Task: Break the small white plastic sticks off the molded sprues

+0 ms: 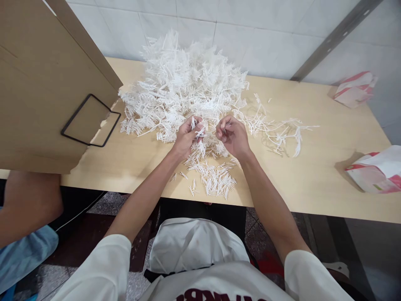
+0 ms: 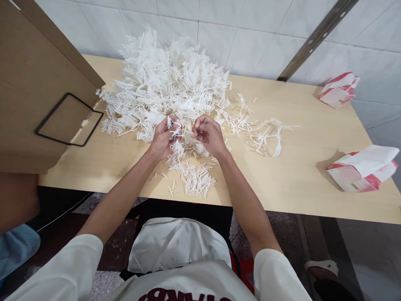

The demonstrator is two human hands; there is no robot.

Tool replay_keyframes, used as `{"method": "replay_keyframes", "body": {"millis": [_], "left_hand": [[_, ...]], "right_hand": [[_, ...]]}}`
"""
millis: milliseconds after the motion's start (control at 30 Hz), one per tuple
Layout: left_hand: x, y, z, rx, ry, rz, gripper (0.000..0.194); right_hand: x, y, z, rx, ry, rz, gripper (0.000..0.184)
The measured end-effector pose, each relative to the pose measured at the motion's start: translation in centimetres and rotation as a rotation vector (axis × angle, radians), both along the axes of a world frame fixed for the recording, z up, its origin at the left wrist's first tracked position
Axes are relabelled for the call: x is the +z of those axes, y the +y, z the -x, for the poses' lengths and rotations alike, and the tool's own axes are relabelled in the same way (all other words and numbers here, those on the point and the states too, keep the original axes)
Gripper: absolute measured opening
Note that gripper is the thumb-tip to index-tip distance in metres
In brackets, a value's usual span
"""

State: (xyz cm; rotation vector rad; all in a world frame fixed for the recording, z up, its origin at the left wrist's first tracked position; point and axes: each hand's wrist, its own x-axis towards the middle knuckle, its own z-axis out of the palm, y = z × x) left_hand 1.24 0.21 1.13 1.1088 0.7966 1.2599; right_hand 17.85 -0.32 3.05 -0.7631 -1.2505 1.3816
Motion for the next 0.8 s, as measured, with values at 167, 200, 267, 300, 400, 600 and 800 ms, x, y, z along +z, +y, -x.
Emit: {"method": "replay_keyframes", "body": {"millis": [167,200,267,300,400,600,800], "left_hand": [[-0.66,0.02,-0.33,0.000,0.101,-0.095,0.032],[-0.69,-0.02,-0.36,-0.011,0.128,-0.119,0.035],[-0.66,-0.10,-0.37,-0.048,0.175,-0.163,0.038],[-0.63,-0.12,-0.36,-0.069,0.189,-0.180,0.038],[-0.65,-0.12,-0.34,-0.089,0.198,-0.206,0.040],[-0.85,-0.08,-0.38,-0.043,0.258,-0.215,0.038],[-0.39,-0.55,-0.44,-0.131,0.158,-0.137,0.035]], "right_hand": [[-0.11,-0.02,0.03,-0.072,-0.176,-0.018,0.013],[-0.14,-0.10,0.11,-0.088,-0.251,-0.041,0.015],[-0.19,-0.33,0.32,-0.121,-0.412,-0.111,0.023],[-0.22,-0.44,0.42,-0.130,-0.487,-0.150,0.027],[-0.33,-0.62,0.58,-0.117,-0.639,-0.245,0.033],[0.03,-0.56,-0.02,-0.086,-0.716,-0.309,0.034],[0.26,-0.71,-0.27,-0.004,-0.689,-0.279,0.027]]}}
